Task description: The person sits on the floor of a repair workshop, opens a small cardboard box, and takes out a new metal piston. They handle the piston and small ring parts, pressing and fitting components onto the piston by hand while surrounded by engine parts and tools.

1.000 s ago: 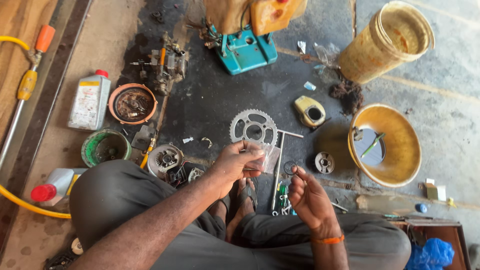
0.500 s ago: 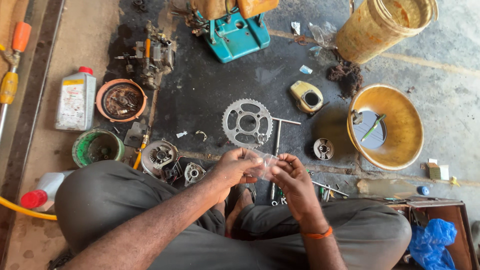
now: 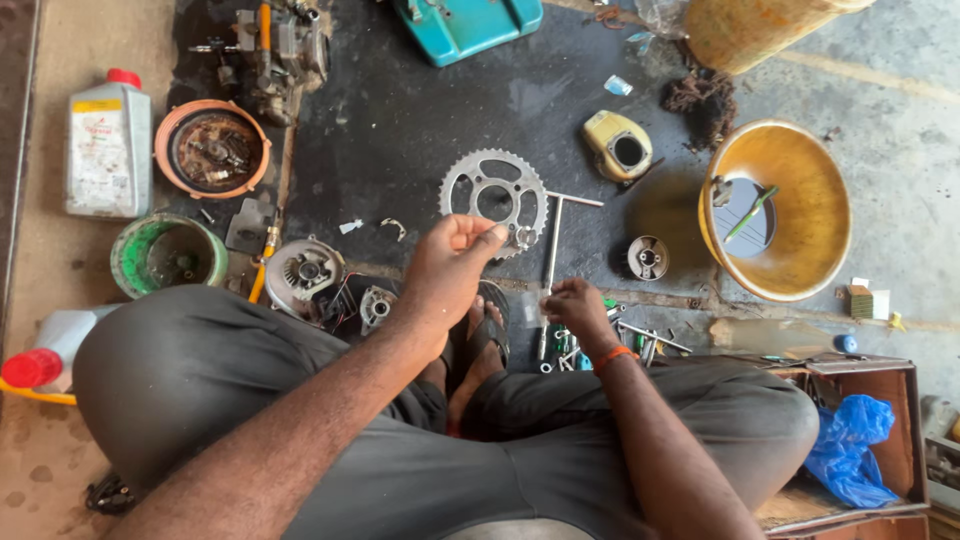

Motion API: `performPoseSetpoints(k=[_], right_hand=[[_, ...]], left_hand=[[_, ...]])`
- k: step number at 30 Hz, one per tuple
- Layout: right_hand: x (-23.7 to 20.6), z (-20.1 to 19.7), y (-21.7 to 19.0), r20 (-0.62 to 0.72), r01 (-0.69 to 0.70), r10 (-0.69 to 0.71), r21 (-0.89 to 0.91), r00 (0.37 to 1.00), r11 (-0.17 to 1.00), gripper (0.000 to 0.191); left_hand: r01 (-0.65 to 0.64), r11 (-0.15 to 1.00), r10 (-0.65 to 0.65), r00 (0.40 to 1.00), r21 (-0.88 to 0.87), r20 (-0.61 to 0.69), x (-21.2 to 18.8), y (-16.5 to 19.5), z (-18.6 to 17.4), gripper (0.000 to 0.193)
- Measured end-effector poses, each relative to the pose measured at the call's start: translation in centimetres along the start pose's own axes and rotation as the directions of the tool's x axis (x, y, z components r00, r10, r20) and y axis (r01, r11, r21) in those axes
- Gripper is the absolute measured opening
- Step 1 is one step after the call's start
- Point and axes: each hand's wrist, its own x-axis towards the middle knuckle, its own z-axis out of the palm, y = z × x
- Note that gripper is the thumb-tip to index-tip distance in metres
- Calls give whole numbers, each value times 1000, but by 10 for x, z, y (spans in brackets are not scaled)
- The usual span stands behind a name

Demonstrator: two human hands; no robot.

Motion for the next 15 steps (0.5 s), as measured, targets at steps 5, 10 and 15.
performPoseSetpoints(k=[5,10,15], right_hand=[[2,2,9,-137,-120,106,-99,985,988,29],[-4,-9,16,-321,-246,139,-324,937,914,25],[-3,-15,14,-345,-181,-79,-658,935,731,13]], left_hand=[[10,1000,-10,999,7,52,-10,10,3,38],[26,1000,-24,996,-14,86,-9,11,8,39],[33,999,-34,997,10,71,-12,12,7,40]])
